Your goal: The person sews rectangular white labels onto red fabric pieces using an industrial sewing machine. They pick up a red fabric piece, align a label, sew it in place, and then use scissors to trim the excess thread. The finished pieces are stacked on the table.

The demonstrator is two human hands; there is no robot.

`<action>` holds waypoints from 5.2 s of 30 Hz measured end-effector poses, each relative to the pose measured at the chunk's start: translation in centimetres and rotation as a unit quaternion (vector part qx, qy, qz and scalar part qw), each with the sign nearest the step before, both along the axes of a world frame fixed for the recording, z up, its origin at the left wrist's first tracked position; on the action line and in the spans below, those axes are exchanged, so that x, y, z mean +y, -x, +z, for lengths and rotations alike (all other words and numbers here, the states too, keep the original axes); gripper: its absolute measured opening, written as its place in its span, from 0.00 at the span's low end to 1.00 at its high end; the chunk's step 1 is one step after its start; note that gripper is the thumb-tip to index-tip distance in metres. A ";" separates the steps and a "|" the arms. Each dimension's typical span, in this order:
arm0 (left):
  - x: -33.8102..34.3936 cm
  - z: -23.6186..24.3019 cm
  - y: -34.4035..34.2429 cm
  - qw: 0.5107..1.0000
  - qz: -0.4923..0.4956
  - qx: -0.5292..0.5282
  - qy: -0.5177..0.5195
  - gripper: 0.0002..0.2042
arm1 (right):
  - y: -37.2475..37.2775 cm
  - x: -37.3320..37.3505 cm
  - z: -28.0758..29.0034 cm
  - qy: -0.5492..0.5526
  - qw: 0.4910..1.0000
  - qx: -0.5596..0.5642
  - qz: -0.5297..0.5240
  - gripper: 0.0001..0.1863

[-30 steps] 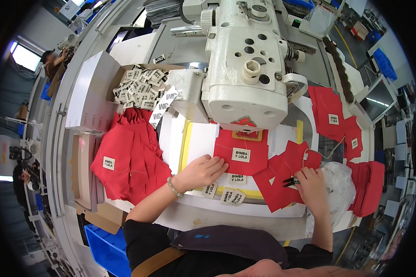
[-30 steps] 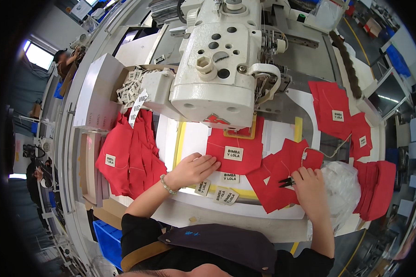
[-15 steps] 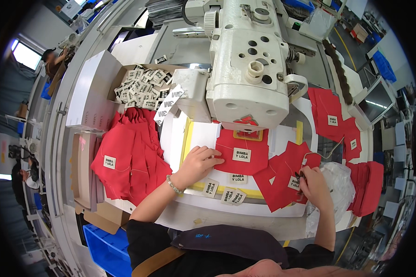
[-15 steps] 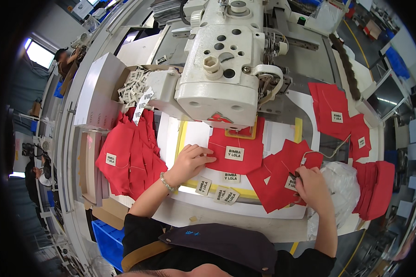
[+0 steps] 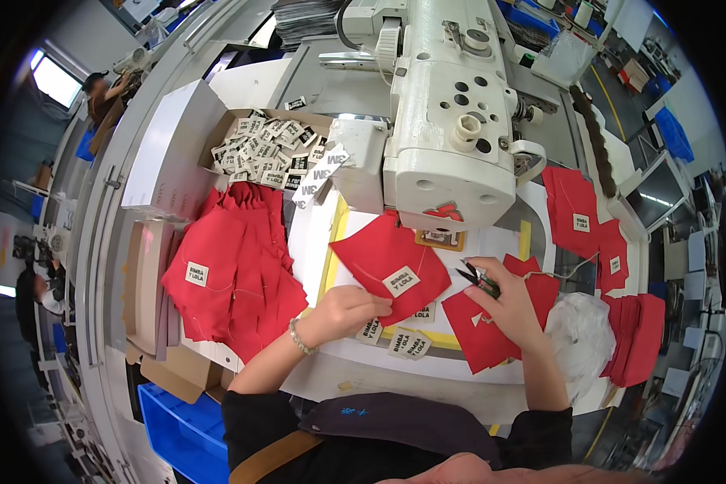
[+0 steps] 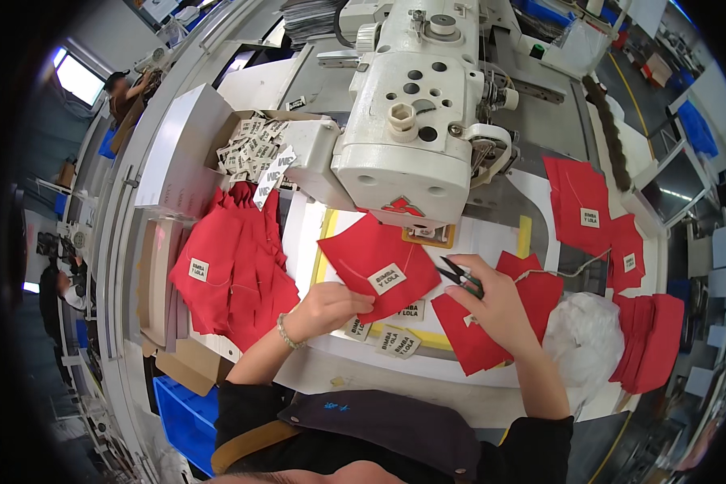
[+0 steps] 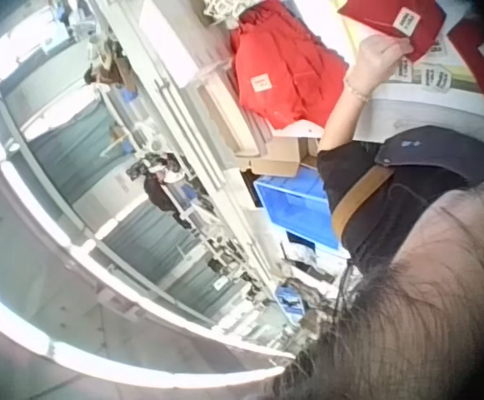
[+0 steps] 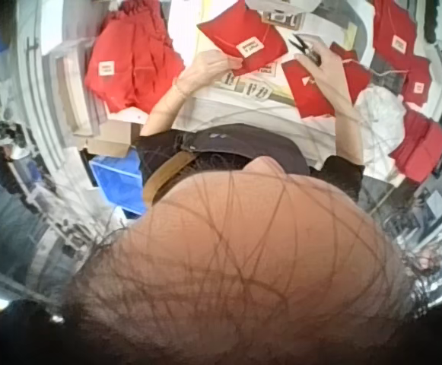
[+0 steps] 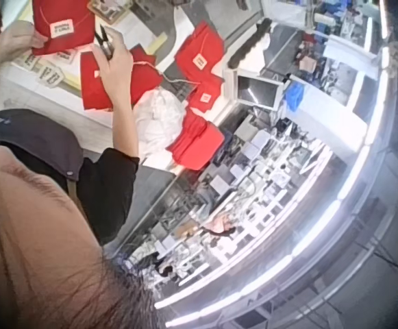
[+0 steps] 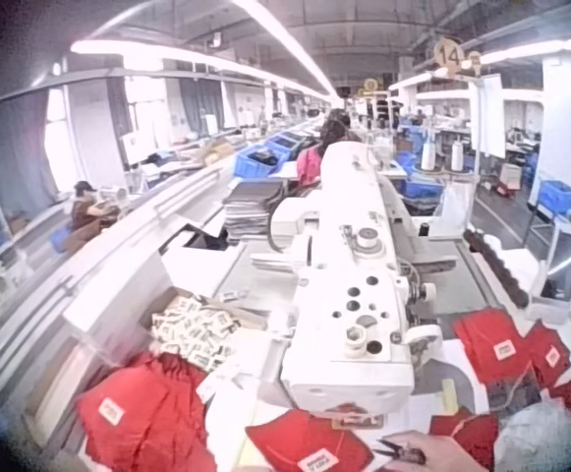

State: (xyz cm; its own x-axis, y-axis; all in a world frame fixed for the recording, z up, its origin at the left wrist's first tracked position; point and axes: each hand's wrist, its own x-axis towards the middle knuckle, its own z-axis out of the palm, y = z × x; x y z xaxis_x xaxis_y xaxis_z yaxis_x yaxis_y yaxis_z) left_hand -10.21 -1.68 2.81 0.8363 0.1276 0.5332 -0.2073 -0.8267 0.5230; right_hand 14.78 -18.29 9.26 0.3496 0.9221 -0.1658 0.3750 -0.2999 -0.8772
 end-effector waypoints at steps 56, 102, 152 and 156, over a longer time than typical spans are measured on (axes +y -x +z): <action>-3.3 6.9 1.7 0.999 -0.015 -0.045 0.023 0.08 | 2.9 -2.0 -1.7 0.049 0.745 0.662 -0.058 0.25; -6.6 4.6 -2.1 0.979 0.040 -0.057 0.192 0.05 | 1.5 -5.7 -0.6 -0.083 0.929 0.348 -0.090 0.32; -7.2 5.0 -6.5 0.798 0.041 0.073 0.597 0.26 | 2.7 -6.2 0.0 -0.125 0.941 0.291 -0.122 0.36; -7.6 5.1 -6.5 0.807 0.041 0.072 0.585 0.26 | 3.0 -6.4 -0.3 -0.126 0.947 0.262 -0.134 0.36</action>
